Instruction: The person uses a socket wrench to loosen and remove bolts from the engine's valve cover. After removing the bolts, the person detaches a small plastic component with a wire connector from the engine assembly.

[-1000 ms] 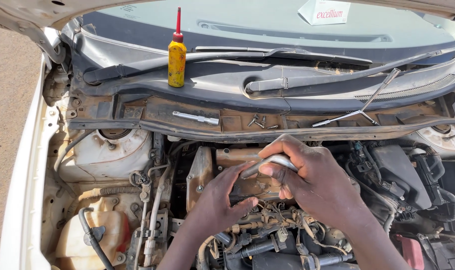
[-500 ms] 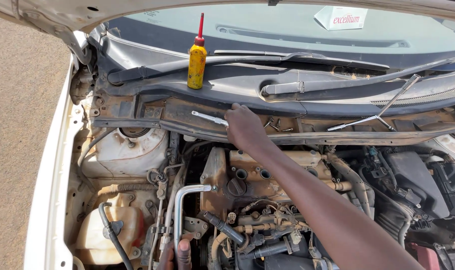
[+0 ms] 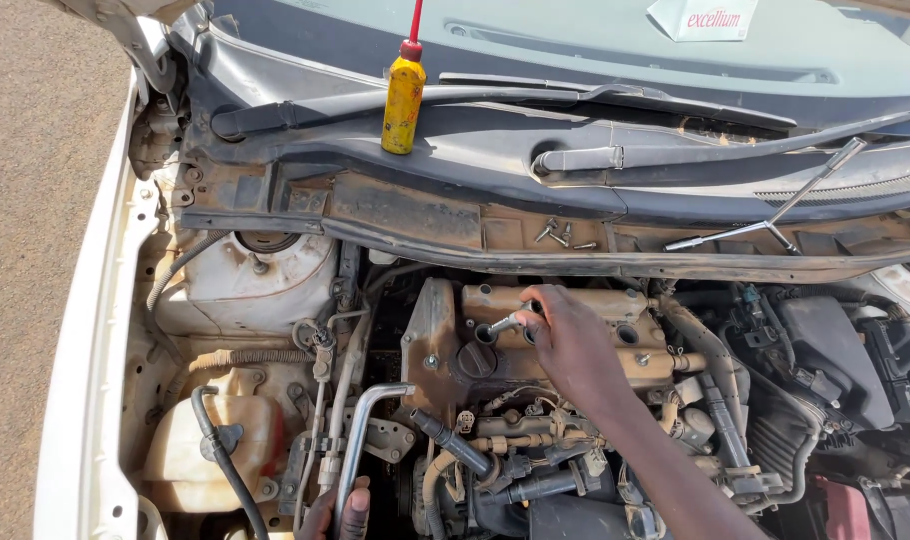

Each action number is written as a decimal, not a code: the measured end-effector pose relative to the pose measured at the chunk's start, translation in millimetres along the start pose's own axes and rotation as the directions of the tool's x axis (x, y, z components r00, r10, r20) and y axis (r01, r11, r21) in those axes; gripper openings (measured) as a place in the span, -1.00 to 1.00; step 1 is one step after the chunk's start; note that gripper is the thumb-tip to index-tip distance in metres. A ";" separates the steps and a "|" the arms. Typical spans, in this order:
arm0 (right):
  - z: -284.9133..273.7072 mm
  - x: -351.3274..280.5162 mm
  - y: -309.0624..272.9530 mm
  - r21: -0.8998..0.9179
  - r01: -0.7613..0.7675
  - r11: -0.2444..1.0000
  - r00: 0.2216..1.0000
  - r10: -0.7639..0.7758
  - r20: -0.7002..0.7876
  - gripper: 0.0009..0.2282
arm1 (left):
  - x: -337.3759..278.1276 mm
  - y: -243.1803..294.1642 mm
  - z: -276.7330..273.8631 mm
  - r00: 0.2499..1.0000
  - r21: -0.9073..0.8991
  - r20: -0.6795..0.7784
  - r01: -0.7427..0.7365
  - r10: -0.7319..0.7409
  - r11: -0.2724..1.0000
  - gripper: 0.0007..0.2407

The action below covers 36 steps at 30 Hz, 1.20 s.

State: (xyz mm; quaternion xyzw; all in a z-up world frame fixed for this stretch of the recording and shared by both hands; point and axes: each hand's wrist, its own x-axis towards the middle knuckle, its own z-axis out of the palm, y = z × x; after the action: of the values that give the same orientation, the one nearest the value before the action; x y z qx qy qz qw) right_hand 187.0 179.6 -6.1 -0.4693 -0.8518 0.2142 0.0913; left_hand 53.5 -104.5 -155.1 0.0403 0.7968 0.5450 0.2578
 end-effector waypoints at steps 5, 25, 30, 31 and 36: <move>69.8 36.3 36.5 -0.075 0.103 0.992 0.985 -0.092 0.147 -0.76 | -4.1 30.8 4.7 0.996 0.328 0.058 0.039 -0.061 0.944 -0.65; 109.3 66.0 43.7 -0.364 -0.109 0.925 0.941 0.214 0.264 -0.81 | 67.5 159.5 47.0 0.714 0.451 0.503 -0.698 0.488 0.556 -0.58; 67.1 39.6 55.8 0.427 0.010 0.904 0.978 -0.097 0.183 -0.48 | 103.8 179.1 65.9 0.587 0.324 0.689 -0.774 0.425 0.544 -0.75; 63.2 42.0 52.1 0.430 0.008 0.903 0.977 -0.098 0.188 -0.48 | 117.6 174.2 72.8 0.591 0.329 0.688 -0.771 0.421 0.546 -0.75; 56.0 59.7 46.7 0.088 0.080 0.993 0.976 -0.096 0.195 -0.75 | 151.7 176.0 98.4 0.504 0.335 0.797 -0.827 0.333 0.451 -0.70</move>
State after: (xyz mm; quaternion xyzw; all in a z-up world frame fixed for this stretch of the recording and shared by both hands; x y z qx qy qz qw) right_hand 170.2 235.9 -79.8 -0.4034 -0.8673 0.2897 0.0337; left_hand -71.0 102.1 -81.1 0.6037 0.7259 0.2134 0.2509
